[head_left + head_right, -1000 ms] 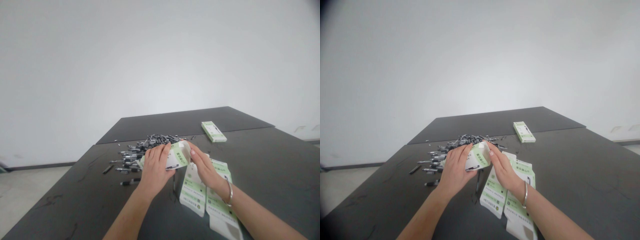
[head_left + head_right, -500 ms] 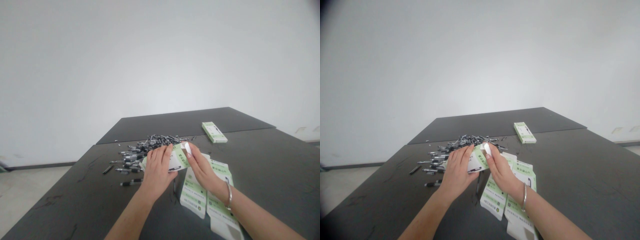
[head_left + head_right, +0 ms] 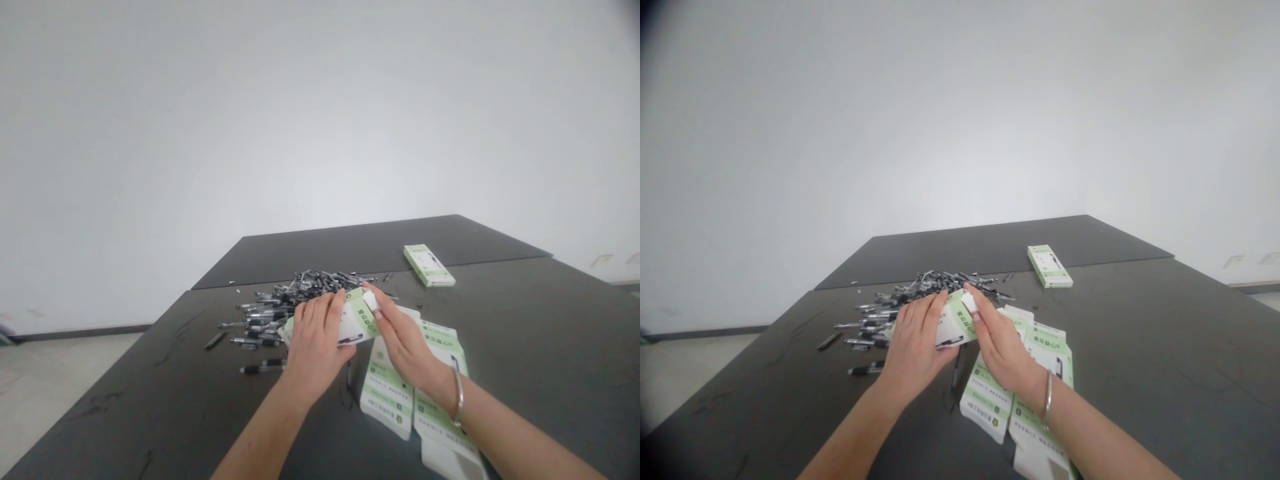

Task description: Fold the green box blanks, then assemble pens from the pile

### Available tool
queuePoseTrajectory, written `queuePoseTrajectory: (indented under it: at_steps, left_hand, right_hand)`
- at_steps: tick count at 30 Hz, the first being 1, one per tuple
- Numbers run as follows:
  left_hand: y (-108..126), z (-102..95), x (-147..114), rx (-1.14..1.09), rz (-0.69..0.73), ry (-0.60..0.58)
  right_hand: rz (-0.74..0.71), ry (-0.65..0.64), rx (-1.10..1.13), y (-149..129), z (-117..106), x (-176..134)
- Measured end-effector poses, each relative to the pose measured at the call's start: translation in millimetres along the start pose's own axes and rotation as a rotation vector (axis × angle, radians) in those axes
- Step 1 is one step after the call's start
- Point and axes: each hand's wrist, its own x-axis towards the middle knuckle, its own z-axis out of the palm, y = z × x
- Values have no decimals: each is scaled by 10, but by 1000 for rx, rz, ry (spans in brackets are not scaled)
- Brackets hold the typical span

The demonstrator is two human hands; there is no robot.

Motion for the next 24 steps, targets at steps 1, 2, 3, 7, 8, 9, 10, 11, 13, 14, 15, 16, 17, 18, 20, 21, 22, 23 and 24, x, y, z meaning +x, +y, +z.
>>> queuePoseTrajectory:
  at_steps: [1, 2, 3, 7, 8, 9, 10, 11, 13, 14, 15, 16, 17, 18, 20, 21, 22, 23, 24]
  left_hand:
    - [2, 1, 1, -1, 0, 3]
    - [6, 2, 2, -1, -1, 5]
    - [10, 3, 2, 0, -3, 7]
    - [26, 3, 2, 0, -10, -1]
    - [29, 3, 2, -2, -13, -4]
    - [29, 4, 1, -5, -15, -7]
    - [29, 6, 1, -8, -17, -9]
    - [27, 7, 1, -11, -19, -10]
    - [21, 9, 1, -16, -17, -9]
    - [18, 10, 1, -19, -15, -10]
    - [16, 11, 1, -22, -13, -10]
    - [14, 12, 0, -24, -12, -10]
    - [13, 14, -1, -26, -10, -10]
    - [12, 15, -1, -27, -9, -9]
    - [12, 19, -3, -23, -10, -5]
    - [12, 20, -3, -20, -10, -4]
    - [13, 21, -3, -18, -10, -4]
    - [14, 20, -2, -17, -9, -5]
    - [15, 20, -2, -17, -8, -6]
  right_hand:
    - [-2, 3, 5, -4, 3, 3]
    - [-3, 6, 10, -7, 6, 6]
    - [-5, 9, 14, -8, 8, 7]
    - [2, 16, 23, 0, 15, 0]
    - [3, 16, 25, 4, 17, -4]
    - [2, 13, 27, 8, 18, -8]
    - [-3, 8, 29, 11, 18, -11]
    - [-10, 4, 30, 13, 19, -14]
    - [-21, -1, 29, 11, 18, -17]
    - [-25, -1, 26, 8, 18, -17]
    - [-27, 0, 22, 4, 18, -16]
    - [-27, 2, 20, 1, 17, -14]
    - [-24, 4, 18, -2, 17, -11]
    - [-22, 4, 18, -3, 16, -8]
    - [-18, 7, 22, -1, 14, -1]
    - [-18, 10, 23, 2, 13, 1]
    - [-20, 13, 21, 6, 11, 3]
    - [-25, 16, 17, 10, 9, 3]
    - [-31, 18, 10, 14, 7, 2]
